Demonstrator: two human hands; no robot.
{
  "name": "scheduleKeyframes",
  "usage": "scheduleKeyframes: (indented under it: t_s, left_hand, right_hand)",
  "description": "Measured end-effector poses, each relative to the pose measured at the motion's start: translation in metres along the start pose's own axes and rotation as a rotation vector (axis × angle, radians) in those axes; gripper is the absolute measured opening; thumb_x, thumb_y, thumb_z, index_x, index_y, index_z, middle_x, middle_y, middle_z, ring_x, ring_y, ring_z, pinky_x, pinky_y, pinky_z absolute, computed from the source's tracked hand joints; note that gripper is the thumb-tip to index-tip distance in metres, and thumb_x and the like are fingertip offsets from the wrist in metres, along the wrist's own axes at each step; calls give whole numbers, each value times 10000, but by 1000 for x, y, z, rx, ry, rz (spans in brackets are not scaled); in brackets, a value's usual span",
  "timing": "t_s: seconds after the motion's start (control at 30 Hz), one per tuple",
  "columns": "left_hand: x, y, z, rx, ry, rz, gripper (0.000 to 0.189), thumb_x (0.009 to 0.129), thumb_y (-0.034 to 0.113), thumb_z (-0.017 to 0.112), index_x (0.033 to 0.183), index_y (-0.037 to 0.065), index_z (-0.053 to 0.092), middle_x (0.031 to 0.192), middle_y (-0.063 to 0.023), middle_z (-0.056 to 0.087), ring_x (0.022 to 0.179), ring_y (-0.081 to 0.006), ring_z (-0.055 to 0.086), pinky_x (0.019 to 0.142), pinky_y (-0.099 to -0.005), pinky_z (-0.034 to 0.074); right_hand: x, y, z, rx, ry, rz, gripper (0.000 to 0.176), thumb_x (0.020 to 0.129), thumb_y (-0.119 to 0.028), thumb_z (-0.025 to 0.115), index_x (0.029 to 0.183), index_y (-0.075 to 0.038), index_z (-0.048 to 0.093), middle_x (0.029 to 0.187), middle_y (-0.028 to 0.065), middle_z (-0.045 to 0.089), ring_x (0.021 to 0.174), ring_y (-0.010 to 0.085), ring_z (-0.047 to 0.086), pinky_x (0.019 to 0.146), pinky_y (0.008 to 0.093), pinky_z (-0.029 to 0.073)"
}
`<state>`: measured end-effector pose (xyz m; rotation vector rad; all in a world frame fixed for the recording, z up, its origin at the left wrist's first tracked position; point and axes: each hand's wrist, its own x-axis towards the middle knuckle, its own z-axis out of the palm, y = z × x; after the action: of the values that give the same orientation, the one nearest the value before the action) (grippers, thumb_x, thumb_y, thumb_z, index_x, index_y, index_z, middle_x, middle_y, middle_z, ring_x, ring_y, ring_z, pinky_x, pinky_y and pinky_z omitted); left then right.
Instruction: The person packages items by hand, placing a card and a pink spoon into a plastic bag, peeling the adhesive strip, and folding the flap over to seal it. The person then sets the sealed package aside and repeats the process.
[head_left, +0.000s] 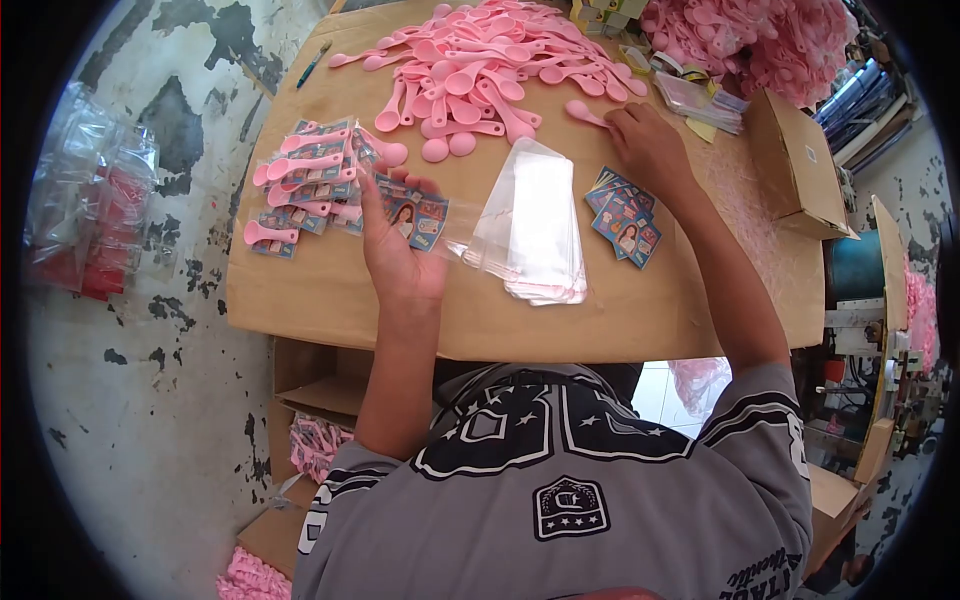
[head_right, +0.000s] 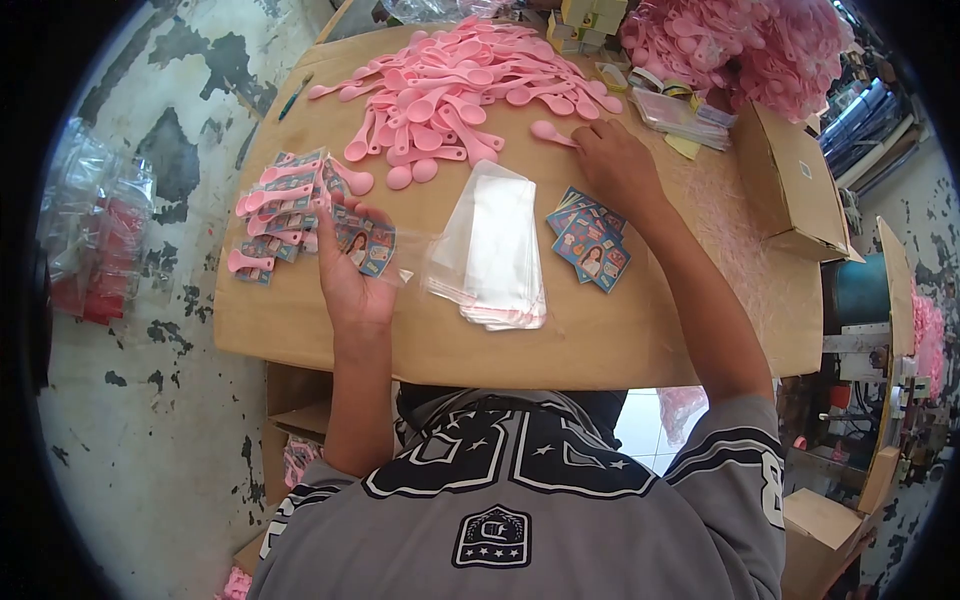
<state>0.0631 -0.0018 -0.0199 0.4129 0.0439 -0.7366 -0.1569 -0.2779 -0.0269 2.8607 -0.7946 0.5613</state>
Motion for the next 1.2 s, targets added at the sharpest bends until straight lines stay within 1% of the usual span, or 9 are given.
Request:
scheduleKeyframes:
  t_s: [0.1, 0.2, 0.27, 0.37, 0.6, 0.8, 1.03, 1.13, 1.2]
  left_hand:
    - [3, -5, 6, 66, 8, 71, 349, 1038, 363, 684, 1224, 72, 634, 1055, -55, 675, 983, -167, 654, 972, -382, 598]
    - [3, -6, 13, 74, -3, 134, 353, 1047, 371, 668, 1229, 72, 629, 1070, -60, 678, 993, -173, 657, 1010, -402, 590]
    - [2, -9, 19, 87, -25, 167, 354, 1052, 372, 659, 1236, 71, 623, 1073, -61, 678, 993, -172, 657, 1024, -412, 586]
    - [-4, -21, 23, 143, -93, 175, 364, 1057, 363, 651, 1264, 67, 612, 1087, -63, 675, 1002, -173, 658, 1043, -410, 575]
    - [-24, -55, 32, 202, -225, -50, 401, 1070, 394, 619, 1304, 71, 589, 1076, -51, 663, 1006, -161, 654, 1066, -436, 557]
    - [-36, -61, 36, 177, -223, -153, 394, 1080, 387, 602, 1307, 66, 590, 1055, -30, 654, 998, -152, 652, 1075, -437, 545]
    - [-50, -72, 32, 94, -204, -320, 428, 1072, 405, 611, 1334, 73, 544, 1047, -38, 631, 1012, -165, 643, 1029, -446, 575]
    - [-47, -66, 29, 73, -193, -353, 429, 1070, 388, 621, 1342, 67, 536, 1082, -57, 643, 1041, -181, 641, 1010, -465, 589]
    - [-44, -61, 26, 67, -201, -389, 416, 1073, 373, 618, 1341, 65, 537, 1104, -67, 652, 1050, -189, 646, 1028, -476, 583]
  right_hand:
    - [-14, -11, -18, 385, 87, 53, 273, 1058, -164, 579, 1306, -78, 654, 984, 100, 719, 759, 213, 686, 680, 347, 565]
    - [-42, -66, -75, 1205, -128, 502, 227, 1047, -157, 606, 1216, -21, 672, 933, 75, 732, 618, 139, 649, 566, 284, 526]
    - [-73, -94, -88, 1429, -227, 565, 228, 1066, -168, 610, 1242, -34, 666, 929, 33, 721, 591, 42, 598, 491, 215, 453]
    - [-99, -128, -98, 1556, -341, 624, 234, 1057, -158, 625, 1253, -34, 655, 945, 25, 720, 646, 46, 610, 527, 205, 457]
    - [-109, -145, -90, 1675, -240, 520, 245, 1053, -111, 640, 1269, 1, 615, 1042, 60, 723, 800, 77, 672, 629, 219, 525]
    - [-115, -137, -86, 1798, -137, 635, 248, 1014, -67, 686, 1233, 12, 601, 1054, 77, 721, 869, 126, 719, 725, 243, 596]
    - [-102, -170, -64, 1573, 83, 612, 296, 946, -127, 797, 1138, -19, 600, 960, 1, 653, 812, 46, 608, 704, 209, 481]
    - [-101, -173, -62, 1409, 112, 575, 371, 922, -115, 808, 1221, -31, 605, 1035, 36, 646, 857, 80, 617, 716, 224, 497]
    - [-95, -178, -68, 1273, 257, 485, 375, 898, -111, 815, 1232, -54, 655, 1130, 69, 649, 941, 135, 627, 754, 266, 513]
